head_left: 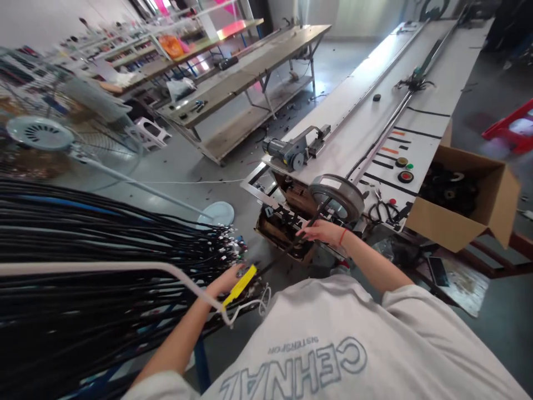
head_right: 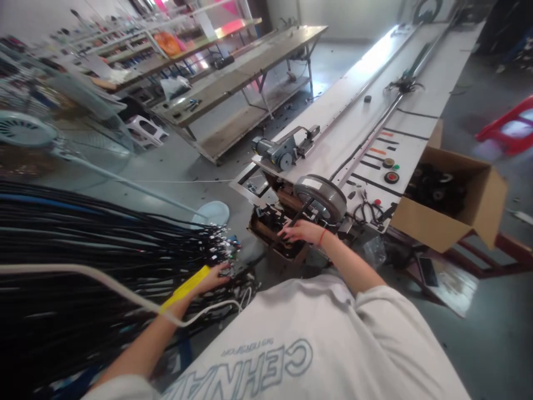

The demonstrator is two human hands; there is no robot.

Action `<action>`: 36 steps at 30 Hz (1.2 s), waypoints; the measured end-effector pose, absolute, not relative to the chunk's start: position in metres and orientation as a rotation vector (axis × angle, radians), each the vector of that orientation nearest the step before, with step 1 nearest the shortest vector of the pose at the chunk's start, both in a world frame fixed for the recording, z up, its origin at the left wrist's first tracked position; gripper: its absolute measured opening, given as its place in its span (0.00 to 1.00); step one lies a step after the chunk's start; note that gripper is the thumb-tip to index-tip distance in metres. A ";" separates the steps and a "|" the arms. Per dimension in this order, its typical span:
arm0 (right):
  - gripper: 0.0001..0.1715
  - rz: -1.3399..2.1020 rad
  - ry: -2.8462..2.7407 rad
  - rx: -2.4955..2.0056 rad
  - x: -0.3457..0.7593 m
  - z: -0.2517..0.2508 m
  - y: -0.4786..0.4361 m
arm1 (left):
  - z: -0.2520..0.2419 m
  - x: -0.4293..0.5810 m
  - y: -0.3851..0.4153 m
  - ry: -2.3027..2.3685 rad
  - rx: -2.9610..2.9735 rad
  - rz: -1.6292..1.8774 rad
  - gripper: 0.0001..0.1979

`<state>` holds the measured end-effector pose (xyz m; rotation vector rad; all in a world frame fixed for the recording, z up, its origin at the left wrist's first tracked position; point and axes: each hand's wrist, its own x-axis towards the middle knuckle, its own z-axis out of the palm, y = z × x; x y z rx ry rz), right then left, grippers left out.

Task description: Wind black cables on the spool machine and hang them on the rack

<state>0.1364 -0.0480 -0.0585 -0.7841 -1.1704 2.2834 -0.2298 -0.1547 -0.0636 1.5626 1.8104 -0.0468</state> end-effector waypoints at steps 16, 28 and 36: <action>0.11 2.016 -1.343 -0.993 0.138 -0.065 -0.069 | -0.039 -0.064 -0.118 1.316 1.500 0.523 0.19; 0.09 1.899 -0.595 -1.114 0.135 -0.031 -0.059 | -0.044 -0.065 -0.180 1.471 1.414 0.616 0.19; 0.30 2.004 -0.381 -0.956 0.134 -0.018 -0.064 | -0.041 -0.137 -0.188 1.073 1.004 0.154 0.36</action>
